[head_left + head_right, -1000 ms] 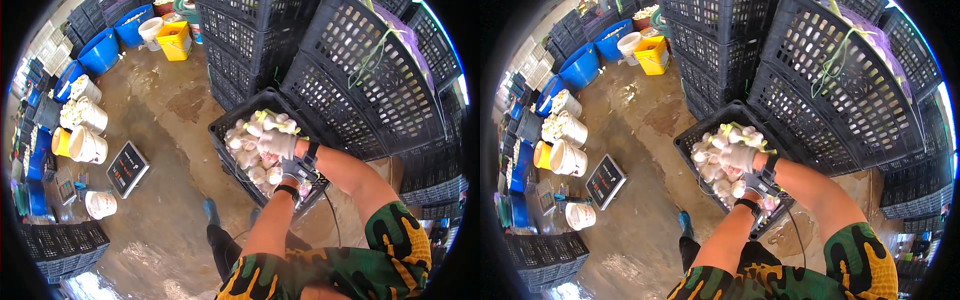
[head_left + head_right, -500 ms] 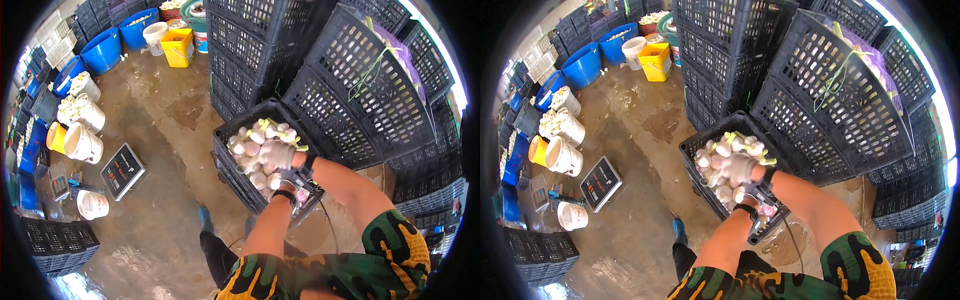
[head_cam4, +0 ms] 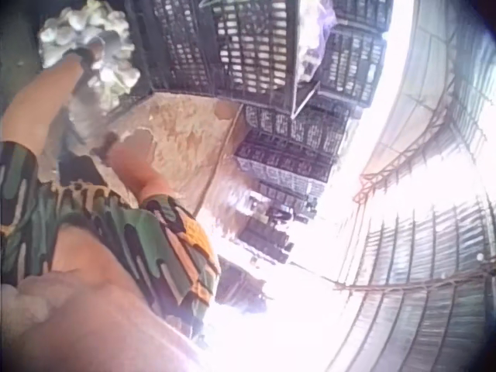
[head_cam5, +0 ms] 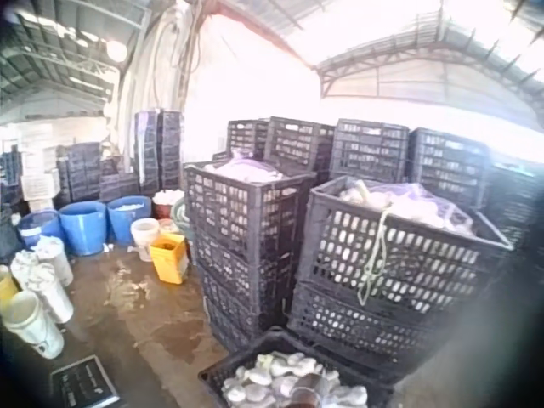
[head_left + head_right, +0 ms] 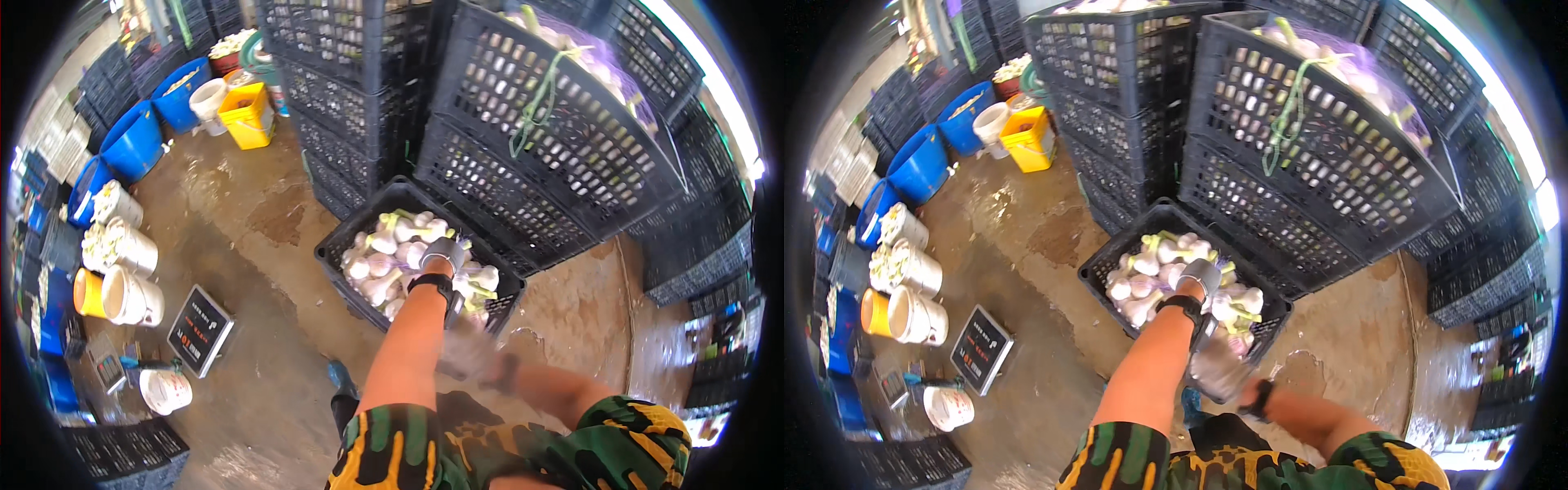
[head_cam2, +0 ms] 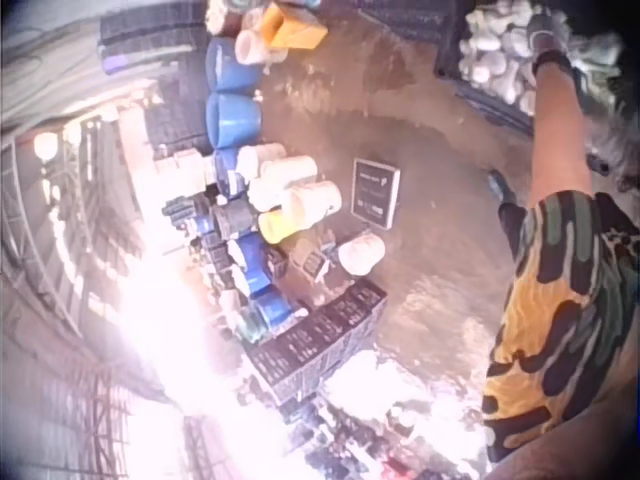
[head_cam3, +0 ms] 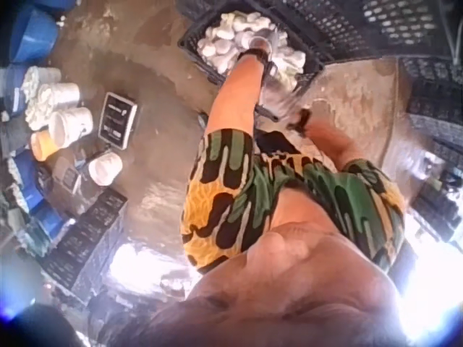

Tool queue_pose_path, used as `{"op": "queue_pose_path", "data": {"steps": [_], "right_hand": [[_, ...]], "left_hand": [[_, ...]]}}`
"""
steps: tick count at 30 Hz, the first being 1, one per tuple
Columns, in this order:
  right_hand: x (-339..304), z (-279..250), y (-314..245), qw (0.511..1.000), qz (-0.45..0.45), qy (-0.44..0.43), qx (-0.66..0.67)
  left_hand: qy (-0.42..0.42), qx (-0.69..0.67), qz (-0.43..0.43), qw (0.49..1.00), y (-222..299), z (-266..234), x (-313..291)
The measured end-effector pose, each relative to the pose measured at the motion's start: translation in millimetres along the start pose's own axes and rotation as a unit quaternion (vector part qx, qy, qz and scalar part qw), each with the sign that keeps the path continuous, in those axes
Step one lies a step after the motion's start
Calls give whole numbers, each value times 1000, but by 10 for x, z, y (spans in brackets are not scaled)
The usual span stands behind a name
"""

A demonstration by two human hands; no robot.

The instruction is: The person scoops garlic from a tub with a strainer, peels it by hand, and places it into a crate. They weigh the crate on a scale, transfer the garlic into a mesh bag, and place it into a larger black crate.

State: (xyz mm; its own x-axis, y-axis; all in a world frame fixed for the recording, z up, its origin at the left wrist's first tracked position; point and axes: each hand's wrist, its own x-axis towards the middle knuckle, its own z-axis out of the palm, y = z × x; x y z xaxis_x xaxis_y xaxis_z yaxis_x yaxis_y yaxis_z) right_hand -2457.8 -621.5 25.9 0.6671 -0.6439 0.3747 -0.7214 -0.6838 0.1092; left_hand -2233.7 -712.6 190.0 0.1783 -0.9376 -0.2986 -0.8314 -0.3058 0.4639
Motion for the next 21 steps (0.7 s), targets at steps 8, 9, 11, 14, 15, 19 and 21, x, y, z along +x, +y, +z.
{"op": "queue_pose_path", "data": {"steps": [8,9,11,14,15,19,21], "right_hand": [[135,-1705,-284,779,-302,-319,448],[80,-1603,-21,776,-307,-326,444],[-67,-1346,544,772,-352,-321,421],[722,-1683,1065,859,-226,-227,399],[673,-1294,1601,924,-81,-249,280],[2088,-2294,450,885,-133,-229,383],[2340,-2325,-23,846,-303,-308,313]], "left_hand": [[143,-5,-174,974,542,182,-612],[201,-17,-176,963,532,238,-616],[195,-7,-179,964,655,315,-620],[263,13,-191,946,643,434,-635],[282,19,-169,944,802,455,-565],[284,33,-201,937,543,538,-661],[277,27,-198,940,549,536,-674]]}}
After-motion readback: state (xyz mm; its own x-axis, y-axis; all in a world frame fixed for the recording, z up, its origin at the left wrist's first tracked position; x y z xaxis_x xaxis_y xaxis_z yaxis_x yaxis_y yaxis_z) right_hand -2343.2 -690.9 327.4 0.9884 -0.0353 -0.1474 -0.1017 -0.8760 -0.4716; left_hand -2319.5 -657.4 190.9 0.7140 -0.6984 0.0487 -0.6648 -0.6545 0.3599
